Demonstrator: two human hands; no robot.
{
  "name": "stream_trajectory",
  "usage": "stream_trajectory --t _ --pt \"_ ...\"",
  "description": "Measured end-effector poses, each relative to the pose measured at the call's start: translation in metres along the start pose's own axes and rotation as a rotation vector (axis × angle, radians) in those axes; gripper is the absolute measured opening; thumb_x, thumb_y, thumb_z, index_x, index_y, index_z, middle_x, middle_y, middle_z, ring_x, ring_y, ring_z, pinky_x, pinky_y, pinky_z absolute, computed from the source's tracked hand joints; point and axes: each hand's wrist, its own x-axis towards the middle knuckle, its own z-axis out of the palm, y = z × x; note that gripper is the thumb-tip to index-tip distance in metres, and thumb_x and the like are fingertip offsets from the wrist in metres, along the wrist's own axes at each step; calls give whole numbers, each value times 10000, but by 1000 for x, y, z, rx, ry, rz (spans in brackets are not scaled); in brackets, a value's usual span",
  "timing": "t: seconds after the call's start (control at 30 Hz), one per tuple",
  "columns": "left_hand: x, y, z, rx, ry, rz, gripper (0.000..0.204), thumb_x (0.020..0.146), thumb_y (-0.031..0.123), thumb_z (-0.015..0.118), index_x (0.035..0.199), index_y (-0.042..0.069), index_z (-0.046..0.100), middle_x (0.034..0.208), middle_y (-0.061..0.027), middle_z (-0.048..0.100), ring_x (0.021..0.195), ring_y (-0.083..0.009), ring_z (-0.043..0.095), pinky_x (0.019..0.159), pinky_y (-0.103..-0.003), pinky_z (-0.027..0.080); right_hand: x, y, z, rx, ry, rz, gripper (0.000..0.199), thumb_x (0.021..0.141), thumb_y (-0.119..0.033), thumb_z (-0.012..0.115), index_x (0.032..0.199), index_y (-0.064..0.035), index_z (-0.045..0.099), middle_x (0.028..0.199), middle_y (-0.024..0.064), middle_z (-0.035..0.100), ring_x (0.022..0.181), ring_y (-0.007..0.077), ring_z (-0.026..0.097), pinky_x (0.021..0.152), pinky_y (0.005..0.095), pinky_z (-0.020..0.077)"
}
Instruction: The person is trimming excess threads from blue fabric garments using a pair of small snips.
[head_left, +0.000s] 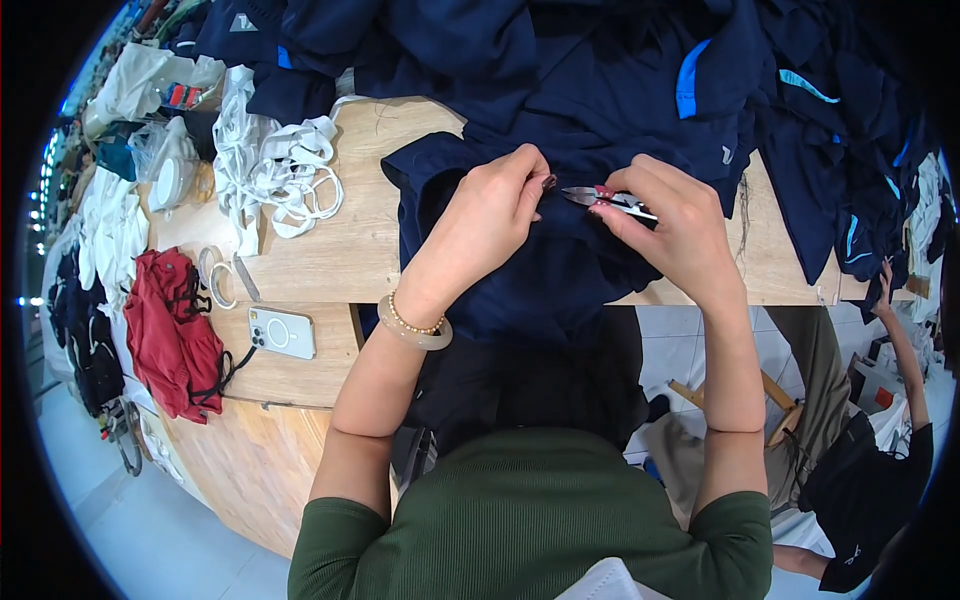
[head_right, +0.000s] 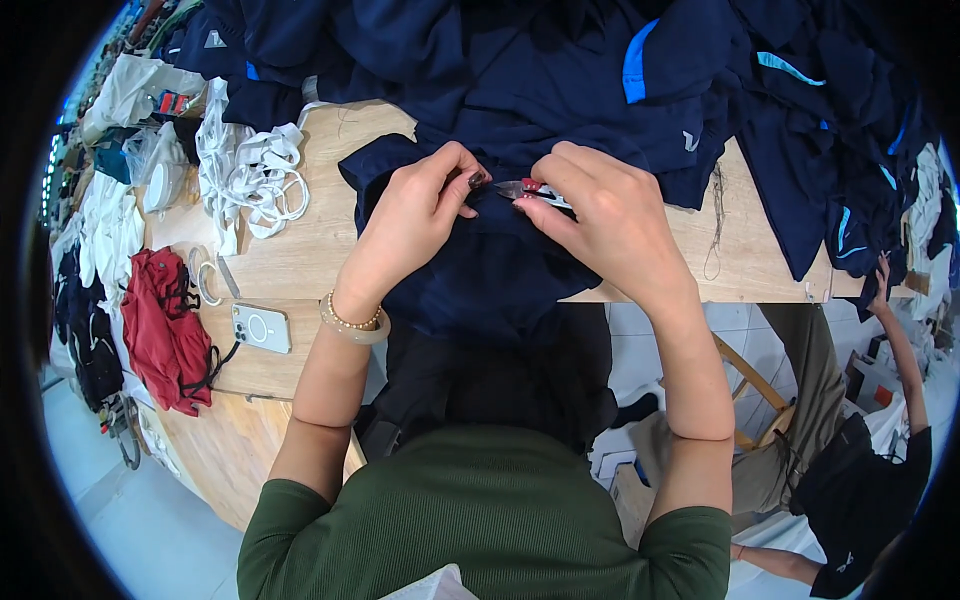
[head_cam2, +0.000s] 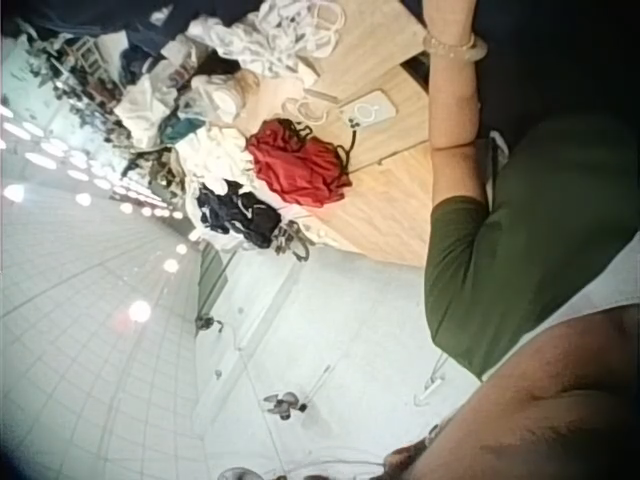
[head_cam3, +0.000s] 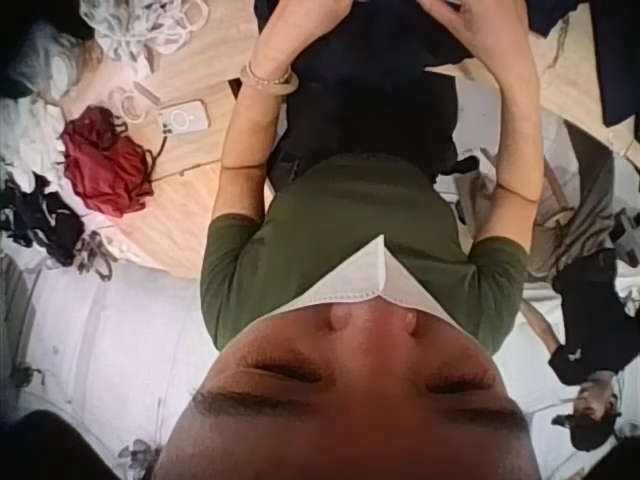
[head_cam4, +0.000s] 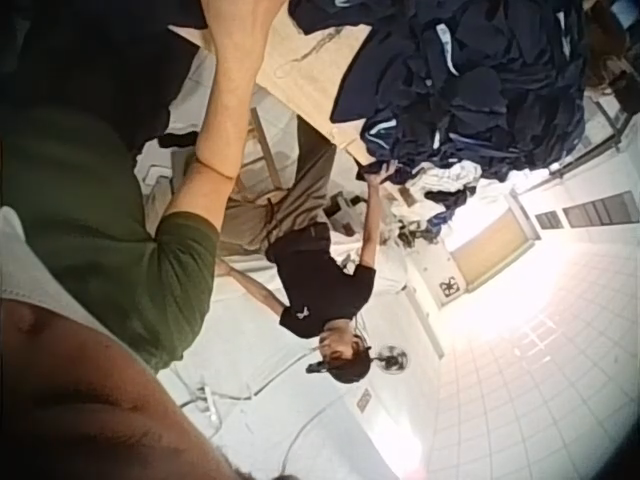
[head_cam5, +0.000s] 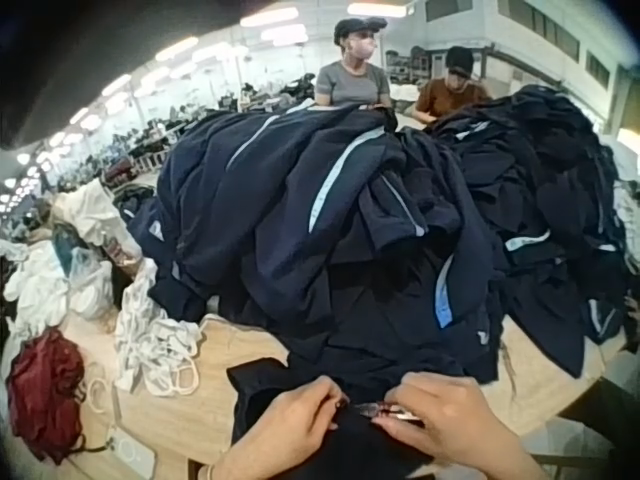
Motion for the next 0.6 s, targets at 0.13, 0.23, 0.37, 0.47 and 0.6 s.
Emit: stream_trajectory --t 0.13,0.23,0.37,0.47,0.6 --pt "1 0 0 4 5 17 97 960 52 521 945 -40 549 821 -133 663 677 -210 688 606 -265 515 3 1 3 -11 3 -56 230 719 -127 763 792 -28 568 735 70 547 663 248 583 562 343 469" --pt "1 1 0 5 -8 8 93 958 48 520 943 -40 547 827 -133 662 684 -207 687 605 -264 515 5 -1 5 -34 -11 -78 231 714 -123 763 784 -33 562 731 69 541 667 246 584 567 347 470" --pt "0 0 -2 -18 28 -4 93 957 38 510 952 -45 553 827 -132 653 692 -197 678 599 -262 504 5 0 8 -28 -40 -60 213 726 -119 761 799 -26 583 742 66 566 680 249 590 579 338 472" --pt "-8 3 -14 33 106 -14 99 950 29 513 945 -48 575 805 -117 635 673 -184 640 615 -264 488 0 6 1 98 107 101 183 757 -114 749 849 -16 625 775 80 600 676 245 587 594 317 475" --pt "-19 6 -25 109 204 -21 95 912 54 569 885 -29 604 792 -108 606 703 -235 599 651 -310 475 -15 14 0 173 223 306 156 867 -131 674 950 -1 650 809 85 627 720 173 579 646 255 447"
